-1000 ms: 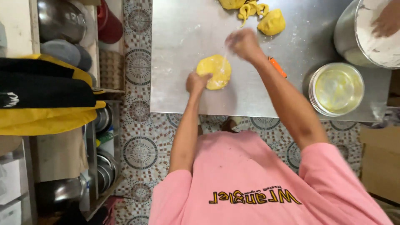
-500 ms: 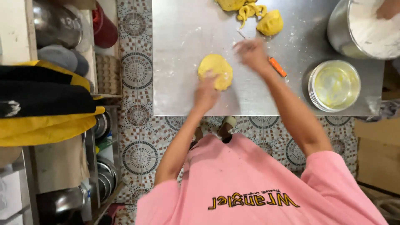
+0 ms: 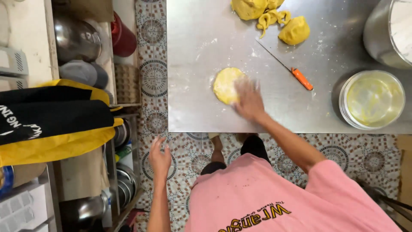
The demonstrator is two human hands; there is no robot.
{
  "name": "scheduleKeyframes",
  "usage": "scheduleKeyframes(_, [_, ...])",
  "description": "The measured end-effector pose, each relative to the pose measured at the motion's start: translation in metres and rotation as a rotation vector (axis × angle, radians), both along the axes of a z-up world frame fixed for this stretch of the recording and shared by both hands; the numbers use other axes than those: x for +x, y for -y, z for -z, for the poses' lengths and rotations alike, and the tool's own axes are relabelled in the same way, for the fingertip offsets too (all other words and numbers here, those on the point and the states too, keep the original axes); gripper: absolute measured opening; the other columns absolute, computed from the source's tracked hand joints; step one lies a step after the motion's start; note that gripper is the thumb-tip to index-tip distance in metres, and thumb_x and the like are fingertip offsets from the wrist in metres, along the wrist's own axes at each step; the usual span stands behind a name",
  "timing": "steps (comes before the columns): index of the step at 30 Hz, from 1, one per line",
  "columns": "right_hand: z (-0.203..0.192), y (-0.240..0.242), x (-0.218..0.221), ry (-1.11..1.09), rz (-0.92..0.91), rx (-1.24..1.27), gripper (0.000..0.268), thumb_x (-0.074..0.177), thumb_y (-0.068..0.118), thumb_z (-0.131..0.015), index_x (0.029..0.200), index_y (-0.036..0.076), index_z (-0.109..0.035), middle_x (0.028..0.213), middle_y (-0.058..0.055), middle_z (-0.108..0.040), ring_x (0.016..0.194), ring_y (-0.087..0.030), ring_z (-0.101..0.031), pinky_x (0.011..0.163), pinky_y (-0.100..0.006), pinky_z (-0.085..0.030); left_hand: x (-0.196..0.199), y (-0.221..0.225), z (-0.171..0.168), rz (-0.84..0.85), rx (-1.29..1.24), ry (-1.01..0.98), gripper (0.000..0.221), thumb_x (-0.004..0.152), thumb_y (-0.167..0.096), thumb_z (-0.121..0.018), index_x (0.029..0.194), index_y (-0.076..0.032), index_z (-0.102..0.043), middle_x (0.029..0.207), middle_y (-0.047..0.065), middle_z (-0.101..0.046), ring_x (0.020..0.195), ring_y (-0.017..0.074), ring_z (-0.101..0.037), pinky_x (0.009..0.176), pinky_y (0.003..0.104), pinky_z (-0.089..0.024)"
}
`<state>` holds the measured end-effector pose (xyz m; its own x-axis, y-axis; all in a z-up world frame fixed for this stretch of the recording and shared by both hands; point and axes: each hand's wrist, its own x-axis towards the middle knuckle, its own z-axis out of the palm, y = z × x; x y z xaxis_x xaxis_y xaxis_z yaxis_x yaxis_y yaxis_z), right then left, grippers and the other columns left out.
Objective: The person is rolling out yellow dough, trimming the excess with a knife, and carefully lining circular baking tins with the dough.
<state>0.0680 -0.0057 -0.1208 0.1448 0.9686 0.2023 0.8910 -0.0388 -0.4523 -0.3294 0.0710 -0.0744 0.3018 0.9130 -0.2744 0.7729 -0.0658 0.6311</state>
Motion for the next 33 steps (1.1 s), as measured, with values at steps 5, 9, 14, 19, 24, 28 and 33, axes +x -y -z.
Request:
scheduleKeyframes(5, [0.017,-0.063,-0.020,0.102,0.263,-0.264,0.083,0.089,0.047,-0.070,0.148,-0.008,-0.050,0.151,-0.038,-0.046,0.142,-0.059,-0.035,0.113,-0.072,-0.025,0.121,-0.020,-0.014,-0.024,-0.162,-0.025,0.032,0.096,-0.007,-0.066,0.126,-0.019,-0.071,0.143,0.002,-0.062,0.133,0.0220,-0.059,0.115,0.047,-0.045])
scheduleKeyframes(9, [0.005,-0.019,0.008,0.043,-0.171,-0.076,0.044,0.081,0.034,-0.065,0.113,0.005,-0.059,0.112,-0.024,-0.057,0.109,-0.047,-0.053,0.091,-0.063,-0.041,0.221,-0.036,0.009,0.284,0.136,0.137,0.045,0.090,-0.012,-0.074,0.133,-0.002,-0.065,0.132,0.024,-0.065,0.131,0.0419,-0.057,0.113,0.052,-0.043])
scheduleKeyframes(14, [-0.019,-0.046,0.160,-0.312,0.229,-0.062,0.039,0.081,0.031,-0.078,0.114,0.012,-0.071,0.113,-0.015,-0.069,0.112,-0.041,-0.065,0.094,-0.057,-0.050,0.302,-0.052,0.038,0.075,0.007,0.073,0.080,0.079,-0.024,-0.087,0.146,0.000,-0.050,0.127,0.029,-0.064,0.126,0.0498,-0.058,0.111,0.059,-0.043])
scheduleKeyframes(19, [-0.011,-0.124,0.261,0.035,0.509,-0.357,0.097,0.084,0.062,-0.075,0.141,-0.010,-0.044,0.133,-0.029,-0.052,0.126,-0.050,-0.051,0.095,-0.062,-0.052,0.303,-0.020,0.055,-0.012,-0.101,0.144,0.057,0.067,-0.021,-0.090,0.113,0.006,-0.070,0.111,0.025,-0.058,0.109,0.0508,-0.062,0.097,0.054,-0.052])
scheduleKeyframes(24, [-0.013,-0.149,0.258,0.089,0.506,-0.394,0.073,0.077,0.044,-0.080,0.128,-0.001,-0.054,0.116,-0.019,-0.054,0.110,-0.044,-0.056,0.085,-0.056,-0.055,0.288,0.006,0.050,-0.191,-0.299,0.432,0.037,0.073,-0.004,-0.080,0.107,-0.002,-0.066,0.088,0.013,-0.061,0.081,0.0262,-0.060,0.070,0.039,-0.052])
scheduleKeyframes(28, [-0.002,-0.141,0.279,-0.081,0.460,-0.368,0.040,0.079,0.033,-0.077,0.109,0.009,-0.065,0.104,-0.015,-0.066,0.103,-0.043,-0.070,0.084,-0.059,-0.059,0.267,0.013,0.020,-0.261,-0.314,0.494,0.031,0.075,-0.004,-0.083,0.101,-0.007,-0.066,0.081,0.010,-0.062,0.074,0.0215,-0.059,0.063,0.036,-0.051])
scheduleKeyframes(33, [-0.057,-0.109,0.261,-0.178,0.480,-0.270,0.042,0.082,0.035,-0.076,0.113,0.010,-0.062,0.105,-0.019,-0.072,0.104,-0.046,-0.070,0.090,-0.061,-0.056,0.224,0.004,0.020,-0.232,-0.314,0.538,0.033,0.076,-0.006,-0.082,0.104,-0.007,-0.066,0.082,0.010,-0.063,0.074,0.0220,-0.059,0.063,0.036,-0.050])
